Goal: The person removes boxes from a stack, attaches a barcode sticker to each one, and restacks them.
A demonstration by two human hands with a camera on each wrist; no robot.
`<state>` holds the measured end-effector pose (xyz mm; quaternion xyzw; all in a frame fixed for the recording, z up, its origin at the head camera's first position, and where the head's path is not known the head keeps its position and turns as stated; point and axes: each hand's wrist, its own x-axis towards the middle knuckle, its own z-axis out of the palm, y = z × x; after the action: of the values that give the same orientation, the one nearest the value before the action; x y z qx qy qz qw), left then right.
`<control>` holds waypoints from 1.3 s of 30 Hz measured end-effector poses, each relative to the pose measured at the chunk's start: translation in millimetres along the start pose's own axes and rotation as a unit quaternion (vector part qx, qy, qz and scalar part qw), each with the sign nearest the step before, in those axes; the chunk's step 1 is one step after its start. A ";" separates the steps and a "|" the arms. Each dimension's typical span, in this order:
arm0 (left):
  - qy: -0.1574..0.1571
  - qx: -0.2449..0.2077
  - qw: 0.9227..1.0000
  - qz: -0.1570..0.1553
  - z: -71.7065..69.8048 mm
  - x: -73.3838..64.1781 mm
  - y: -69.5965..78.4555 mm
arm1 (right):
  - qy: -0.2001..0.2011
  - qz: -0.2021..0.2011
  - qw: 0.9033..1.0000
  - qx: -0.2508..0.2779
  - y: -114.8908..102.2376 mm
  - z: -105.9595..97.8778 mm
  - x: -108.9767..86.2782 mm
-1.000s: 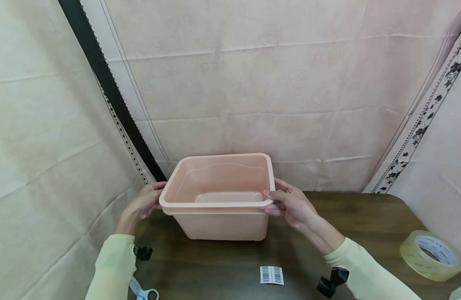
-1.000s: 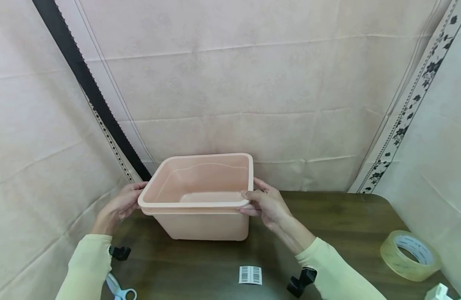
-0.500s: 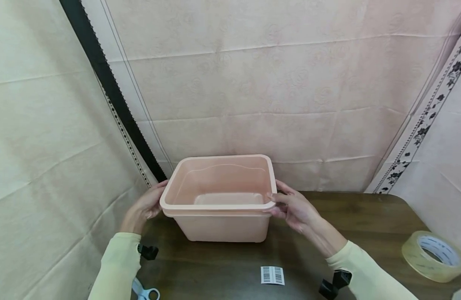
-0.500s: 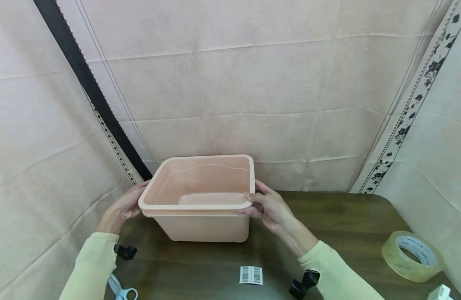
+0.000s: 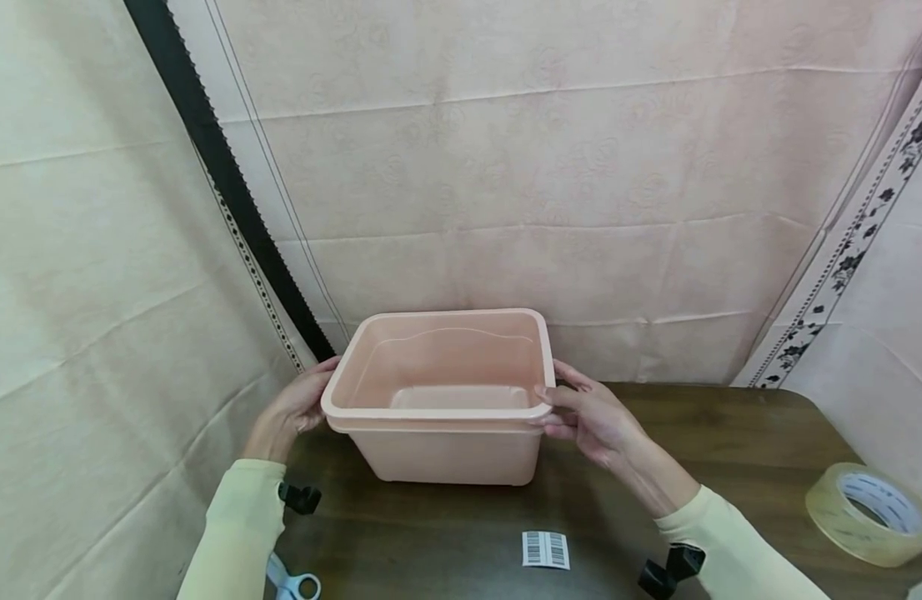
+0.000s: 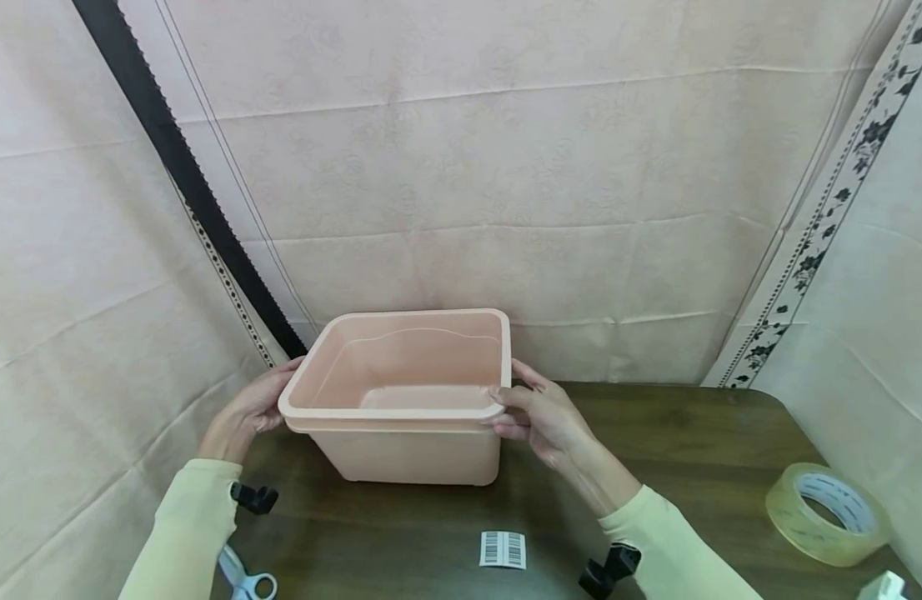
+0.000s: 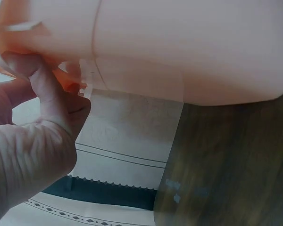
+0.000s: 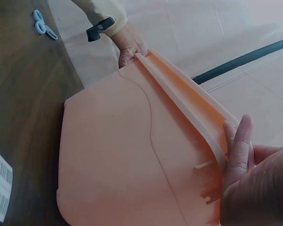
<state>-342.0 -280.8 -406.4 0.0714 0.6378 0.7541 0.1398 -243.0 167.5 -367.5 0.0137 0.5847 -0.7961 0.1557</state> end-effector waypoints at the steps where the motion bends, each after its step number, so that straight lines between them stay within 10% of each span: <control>1: 0.002 -0.001 1.000 0.000 0.5 0.4 -0.5 | 0.000 -0.001 1.000 0.001 -1.2 0.6 -0.5; 39: -0.013 0.038 0.999 -0.006 12.0 16.3 -4.5 | 0.001 -0.029 0.997 0.077 -14.8 1.8 -14.8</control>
<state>-353.5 -263.9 -409.8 0.0827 0.6645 0.7274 0.1498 -232.6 173.1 -350.2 0.0089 0.5217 -0.8430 0.1306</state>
